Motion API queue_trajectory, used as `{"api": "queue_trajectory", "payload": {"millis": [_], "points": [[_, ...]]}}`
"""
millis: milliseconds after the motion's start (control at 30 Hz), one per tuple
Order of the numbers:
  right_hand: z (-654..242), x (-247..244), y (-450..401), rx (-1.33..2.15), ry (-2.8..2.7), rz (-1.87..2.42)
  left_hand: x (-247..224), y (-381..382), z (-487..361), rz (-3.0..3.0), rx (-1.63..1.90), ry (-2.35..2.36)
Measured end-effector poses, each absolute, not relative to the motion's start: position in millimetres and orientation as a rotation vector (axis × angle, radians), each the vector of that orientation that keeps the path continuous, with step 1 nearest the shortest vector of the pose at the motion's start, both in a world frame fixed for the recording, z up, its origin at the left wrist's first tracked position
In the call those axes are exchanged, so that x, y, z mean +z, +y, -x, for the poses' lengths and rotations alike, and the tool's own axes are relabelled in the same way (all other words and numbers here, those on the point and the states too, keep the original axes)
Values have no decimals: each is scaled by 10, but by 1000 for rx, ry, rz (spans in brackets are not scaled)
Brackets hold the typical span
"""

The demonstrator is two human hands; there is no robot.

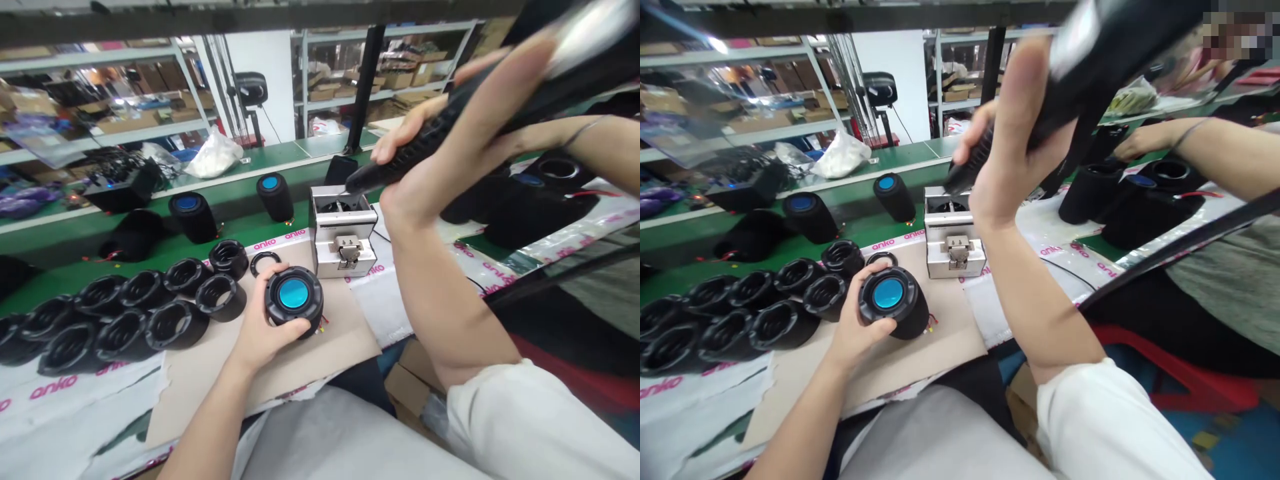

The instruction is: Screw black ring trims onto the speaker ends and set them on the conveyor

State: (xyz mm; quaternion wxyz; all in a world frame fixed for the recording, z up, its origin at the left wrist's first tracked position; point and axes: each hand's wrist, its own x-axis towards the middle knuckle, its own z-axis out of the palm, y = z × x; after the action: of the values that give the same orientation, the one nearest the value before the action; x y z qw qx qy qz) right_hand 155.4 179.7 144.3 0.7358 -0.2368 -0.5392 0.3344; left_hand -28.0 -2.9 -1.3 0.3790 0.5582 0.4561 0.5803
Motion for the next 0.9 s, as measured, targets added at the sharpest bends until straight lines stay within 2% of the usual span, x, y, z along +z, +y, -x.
{"api": "queue_trajectory", "payload": {"millis": [100,233,433,667,800,900], "points": [[-1575,1195,2080,621,-999,373,-21,-36,274,-1396,1521,1102],[-1678,1198,1871,635,-941,266,-52,-50,291,-1397,1555,1101],[-1663,1102,1544,1067,-1124,397,-96,-64,315,-1404,1577,1160],[-1613,772,1629,1098,-1236,429,-64,-69,302,-1411,1600,1146],[-1663,739,1529,1212,-1273,485,-60,-51,291,-1412,1601,1126],[-1694,820,1477,1151,-1230,443,-67,-36,292,-1426,1601,1132]]}}
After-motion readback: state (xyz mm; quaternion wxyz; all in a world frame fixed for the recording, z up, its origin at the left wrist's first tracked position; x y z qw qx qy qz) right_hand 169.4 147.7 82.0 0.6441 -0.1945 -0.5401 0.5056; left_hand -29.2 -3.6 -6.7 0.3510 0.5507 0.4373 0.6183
